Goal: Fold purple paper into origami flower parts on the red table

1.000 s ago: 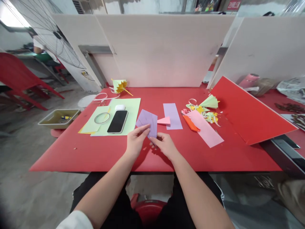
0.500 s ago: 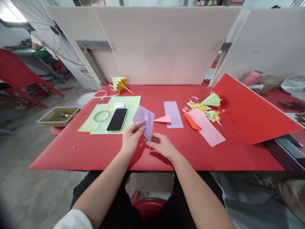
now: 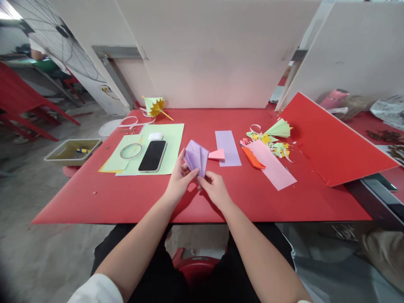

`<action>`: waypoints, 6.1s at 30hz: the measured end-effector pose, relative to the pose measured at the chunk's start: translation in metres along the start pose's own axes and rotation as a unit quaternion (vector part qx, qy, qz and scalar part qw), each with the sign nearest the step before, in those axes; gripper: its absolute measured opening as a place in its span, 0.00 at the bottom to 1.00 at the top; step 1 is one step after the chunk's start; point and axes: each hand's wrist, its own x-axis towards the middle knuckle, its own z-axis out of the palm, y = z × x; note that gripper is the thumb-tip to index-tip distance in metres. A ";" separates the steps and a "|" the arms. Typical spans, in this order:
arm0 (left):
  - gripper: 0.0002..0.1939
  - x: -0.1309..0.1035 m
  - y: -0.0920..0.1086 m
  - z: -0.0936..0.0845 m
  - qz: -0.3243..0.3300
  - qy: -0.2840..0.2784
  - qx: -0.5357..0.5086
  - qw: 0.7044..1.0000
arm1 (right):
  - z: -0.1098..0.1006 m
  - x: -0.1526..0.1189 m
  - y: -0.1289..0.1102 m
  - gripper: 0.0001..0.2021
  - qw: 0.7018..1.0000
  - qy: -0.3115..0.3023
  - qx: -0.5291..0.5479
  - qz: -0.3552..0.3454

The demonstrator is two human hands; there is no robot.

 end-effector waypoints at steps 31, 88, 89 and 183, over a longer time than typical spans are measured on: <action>0.20 0.006 0.021 -0.018 0.100 0.108 0.103 0.984 | -0.015 0.007 -0.002 0.14 0.992 0.101 0.061 -0.054; 0.09 -0.001 0.018 -0.009 -0.071 -0.008 0.027 0.997 | -0.020 0.000 -0.010 0.21 0.986 0.077 -0.072 -0.131; 0.09 -0.002 0.018 -0.009 -0.070 -0.006 0.018 0.997 | -0.021 0.000 -0.010 0.21 0.985 0.079 -0.075 -0.134; 0.20 0.002 0.033 -0.034 0.075 -0.086 0.312 0.943 | -0.020 -0.001 -0.010 0.11 0.973 0.076 -0.115 -0.183</action>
